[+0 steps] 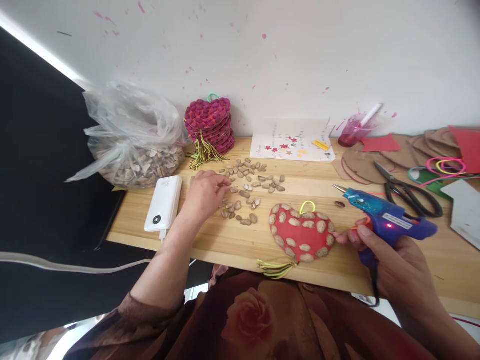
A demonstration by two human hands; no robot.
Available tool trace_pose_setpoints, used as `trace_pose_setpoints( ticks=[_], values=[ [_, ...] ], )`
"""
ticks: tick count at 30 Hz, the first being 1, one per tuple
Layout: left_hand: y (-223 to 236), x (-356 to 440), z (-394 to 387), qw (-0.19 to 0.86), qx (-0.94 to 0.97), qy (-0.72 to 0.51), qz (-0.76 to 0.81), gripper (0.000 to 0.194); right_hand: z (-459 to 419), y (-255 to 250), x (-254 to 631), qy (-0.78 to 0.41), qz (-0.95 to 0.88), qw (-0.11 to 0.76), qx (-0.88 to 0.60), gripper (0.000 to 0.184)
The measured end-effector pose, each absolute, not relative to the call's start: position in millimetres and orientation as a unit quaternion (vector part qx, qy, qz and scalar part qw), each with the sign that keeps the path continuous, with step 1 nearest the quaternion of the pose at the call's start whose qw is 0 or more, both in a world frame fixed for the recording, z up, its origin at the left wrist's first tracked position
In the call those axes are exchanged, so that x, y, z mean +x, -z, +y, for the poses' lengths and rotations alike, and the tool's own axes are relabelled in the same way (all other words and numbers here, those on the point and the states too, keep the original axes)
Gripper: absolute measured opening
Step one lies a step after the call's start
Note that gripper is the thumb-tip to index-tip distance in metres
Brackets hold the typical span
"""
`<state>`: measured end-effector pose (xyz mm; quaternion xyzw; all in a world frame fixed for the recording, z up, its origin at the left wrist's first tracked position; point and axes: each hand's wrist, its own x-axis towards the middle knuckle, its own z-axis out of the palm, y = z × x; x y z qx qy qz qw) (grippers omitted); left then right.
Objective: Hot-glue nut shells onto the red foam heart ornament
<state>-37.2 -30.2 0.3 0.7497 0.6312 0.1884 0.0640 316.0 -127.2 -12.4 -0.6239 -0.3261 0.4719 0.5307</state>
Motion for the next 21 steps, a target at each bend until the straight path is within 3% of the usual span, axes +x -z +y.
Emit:
trace_pose_setpoints(
  ticks=[21],
  values=[
    [-2.0,-36.2,-28.8,0.031,0.745,-0.156,0.648,0.016,-128.0,15.5,318.2,-0.487,-0.327,0.541,-0.602,0.030]
  ],
)
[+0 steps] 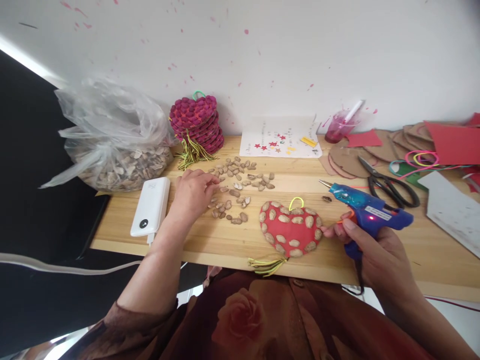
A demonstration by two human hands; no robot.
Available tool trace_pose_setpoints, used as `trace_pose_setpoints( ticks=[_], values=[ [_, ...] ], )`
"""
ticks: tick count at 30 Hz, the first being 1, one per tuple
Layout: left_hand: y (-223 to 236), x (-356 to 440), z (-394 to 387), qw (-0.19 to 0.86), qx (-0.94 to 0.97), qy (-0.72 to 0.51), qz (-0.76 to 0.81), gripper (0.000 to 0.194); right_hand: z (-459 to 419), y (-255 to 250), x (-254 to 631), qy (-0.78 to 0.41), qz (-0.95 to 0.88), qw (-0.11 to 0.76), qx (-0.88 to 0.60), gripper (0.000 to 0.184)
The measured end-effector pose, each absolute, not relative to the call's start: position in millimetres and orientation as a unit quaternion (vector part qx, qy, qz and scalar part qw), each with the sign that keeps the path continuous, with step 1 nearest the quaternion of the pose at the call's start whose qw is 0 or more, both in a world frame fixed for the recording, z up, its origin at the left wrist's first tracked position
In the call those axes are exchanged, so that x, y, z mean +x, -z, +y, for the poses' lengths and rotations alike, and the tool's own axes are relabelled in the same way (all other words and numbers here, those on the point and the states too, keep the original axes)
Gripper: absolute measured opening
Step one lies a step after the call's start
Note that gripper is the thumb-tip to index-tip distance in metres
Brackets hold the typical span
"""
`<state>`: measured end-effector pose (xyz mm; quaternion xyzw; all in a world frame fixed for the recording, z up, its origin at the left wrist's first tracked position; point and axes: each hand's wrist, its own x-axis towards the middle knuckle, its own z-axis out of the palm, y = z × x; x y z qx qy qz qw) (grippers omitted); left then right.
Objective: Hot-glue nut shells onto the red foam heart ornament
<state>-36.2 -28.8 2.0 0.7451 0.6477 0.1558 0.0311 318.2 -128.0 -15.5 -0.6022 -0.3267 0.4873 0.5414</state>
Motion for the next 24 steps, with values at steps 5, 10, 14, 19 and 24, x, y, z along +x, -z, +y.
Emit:
trace_pose_setpoints(
  ticks=[5,10,14,19,24],
  values=[
    [-3.7,-36.4,-29.0,0.043,0.746,-0.167,0.643,0.015,-127.5,15.9,318.9,-0.493,-0.336,0.538,-0.596,0.030],
    [1.5,-27.8,-26.0,0.063,0.759,-0.174,0.624,0.014,-125.5,14.1,317.0,-0.488,-0.325,0.539,-0.605,0.035],
    [1.2,-19.6,-22.8,0.065,0.767,-0.163,0.617,0.016,-125.9,15.5,318.0,-0.482,-0.346,0.536,-0.600,0.031],
    [-0.4,-4.5,-19.3,0.067,0.774,-0.147,0.612,0.020,-126.8,19.2,320.8,-0.488,-0.332,0.538,-0.602,0.030],
    [4.7,7.2,-13.4,0.092,0.789,-0.148,0.590,0.019,-126.6,18.1,320.5,-0.488,-0.334,0.539,-0.600,0.030]
  ],
)
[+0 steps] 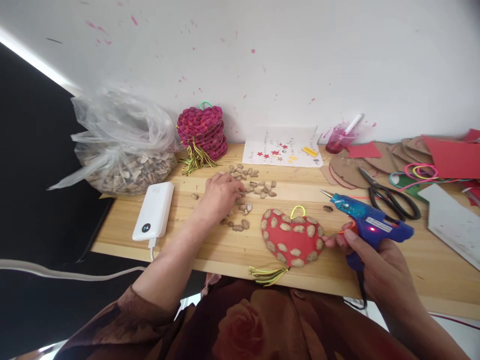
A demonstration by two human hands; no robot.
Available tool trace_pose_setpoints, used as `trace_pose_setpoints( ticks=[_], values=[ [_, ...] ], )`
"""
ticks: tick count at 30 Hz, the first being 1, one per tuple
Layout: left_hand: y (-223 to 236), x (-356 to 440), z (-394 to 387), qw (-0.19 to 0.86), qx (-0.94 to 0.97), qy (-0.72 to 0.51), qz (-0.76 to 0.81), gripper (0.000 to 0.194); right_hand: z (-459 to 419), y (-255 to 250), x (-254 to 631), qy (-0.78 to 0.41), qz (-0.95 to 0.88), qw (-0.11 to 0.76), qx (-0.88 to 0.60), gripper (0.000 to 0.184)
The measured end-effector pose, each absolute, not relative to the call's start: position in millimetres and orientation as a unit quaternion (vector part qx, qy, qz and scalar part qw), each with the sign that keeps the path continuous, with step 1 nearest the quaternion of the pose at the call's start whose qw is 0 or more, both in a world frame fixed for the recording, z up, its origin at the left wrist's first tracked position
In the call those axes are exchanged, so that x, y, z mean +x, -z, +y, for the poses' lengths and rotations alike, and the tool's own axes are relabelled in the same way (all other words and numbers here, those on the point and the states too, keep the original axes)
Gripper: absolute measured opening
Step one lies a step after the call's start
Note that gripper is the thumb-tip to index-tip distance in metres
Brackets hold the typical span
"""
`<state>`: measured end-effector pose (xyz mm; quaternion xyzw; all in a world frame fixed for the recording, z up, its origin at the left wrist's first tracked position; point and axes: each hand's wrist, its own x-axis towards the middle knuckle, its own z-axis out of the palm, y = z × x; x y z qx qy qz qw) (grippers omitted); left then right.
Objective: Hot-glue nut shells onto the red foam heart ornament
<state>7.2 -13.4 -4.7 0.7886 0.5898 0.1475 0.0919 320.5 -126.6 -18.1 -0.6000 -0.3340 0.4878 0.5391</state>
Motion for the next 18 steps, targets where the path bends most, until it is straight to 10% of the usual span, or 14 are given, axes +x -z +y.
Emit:
trace_pose_setpoints(
  ticks=[18],
  values=[
    [1.0,-1.4,-6.7,0.195,0.740,-0.190,0.615,0.016,-126.6,17.5,319.2,-0.496,-0.335,0.547,-0.586,0.026]
  ],
)
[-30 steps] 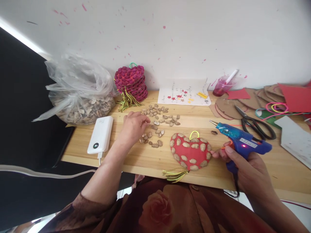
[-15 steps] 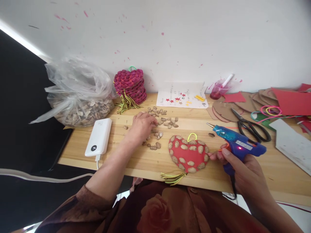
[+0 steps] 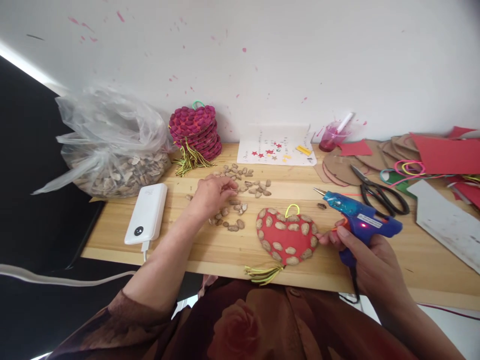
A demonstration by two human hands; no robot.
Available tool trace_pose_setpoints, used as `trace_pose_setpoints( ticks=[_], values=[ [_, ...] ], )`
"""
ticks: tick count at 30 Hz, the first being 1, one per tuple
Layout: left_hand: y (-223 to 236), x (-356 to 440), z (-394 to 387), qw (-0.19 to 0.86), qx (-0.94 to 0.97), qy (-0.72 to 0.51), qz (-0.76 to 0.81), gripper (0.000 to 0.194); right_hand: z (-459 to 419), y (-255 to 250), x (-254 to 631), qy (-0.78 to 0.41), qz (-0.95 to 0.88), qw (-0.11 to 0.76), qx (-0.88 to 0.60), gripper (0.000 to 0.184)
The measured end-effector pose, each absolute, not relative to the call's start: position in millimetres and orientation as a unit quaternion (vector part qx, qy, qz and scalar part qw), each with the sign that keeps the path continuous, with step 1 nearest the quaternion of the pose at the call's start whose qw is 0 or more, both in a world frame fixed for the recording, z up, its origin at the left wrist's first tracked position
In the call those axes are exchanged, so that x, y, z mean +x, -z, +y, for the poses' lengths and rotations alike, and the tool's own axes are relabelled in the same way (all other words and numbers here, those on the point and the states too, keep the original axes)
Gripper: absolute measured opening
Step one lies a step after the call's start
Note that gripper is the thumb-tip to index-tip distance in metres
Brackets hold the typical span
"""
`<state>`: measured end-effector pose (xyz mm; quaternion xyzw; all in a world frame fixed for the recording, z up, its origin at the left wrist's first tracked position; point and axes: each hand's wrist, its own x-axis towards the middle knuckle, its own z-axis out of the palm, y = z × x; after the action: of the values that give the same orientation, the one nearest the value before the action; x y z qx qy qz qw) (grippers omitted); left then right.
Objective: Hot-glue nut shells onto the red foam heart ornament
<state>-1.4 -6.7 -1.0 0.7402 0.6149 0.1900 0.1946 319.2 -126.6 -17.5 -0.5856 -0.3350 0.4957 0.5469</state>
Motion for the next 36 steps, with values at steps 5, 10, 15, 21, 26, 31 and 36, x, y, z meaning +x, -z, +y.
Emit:
trace_pose_setpoints(
  ticks=[5,10,15,21,26,31,36],
  values=[
    [0.8,-1.0,-6.6,0.185,0.748,-0.186,0.609,0.012,-127.0,19.4,319.8,-0.495,-0.345,0.547,-0.581,0.025],
    [12.4,-3.3,-4.3,0.163,0.773,-0.211,0.576,0.014,-127.1,20.6,318.1,-0.484,-0.351,0.564,-0.570,0.027],
    [12.2,-5.0,-5.6,0.141,0.774,-0.233,0.572,0.016,-126.3,18.8,316.3,-0.491,-0.359,0.567,-0.556,0.025],
    [-9.2,-7.3,-13.6,0.105,0.744,-0.270,0.603,0.031,-127.5,20.9,317.9,-0.490,-0.360,0.567,-0.556,0.022],
    [-14.0,-15.9,-15.1,0.089,0.732,-0.250,0.628,0.038,-127.9,20.0,319.1,-0.494,-0.362,0.558,-0.559,0.024],
    [-9.0,-26.3,-14.8,0.068,0.734,-0.252,0.627,0.023,-127.0,16.6,317.5,-0.490,-0.354,0.556,-0.570,0.026],
    [-5.7,-28.4,-15.8,0.067,0.730,-0.228,0.640,0.014,-127.8,19.5,319.9,-0.496,-0.349,0.541,-0.583,0.027]
  ],
)
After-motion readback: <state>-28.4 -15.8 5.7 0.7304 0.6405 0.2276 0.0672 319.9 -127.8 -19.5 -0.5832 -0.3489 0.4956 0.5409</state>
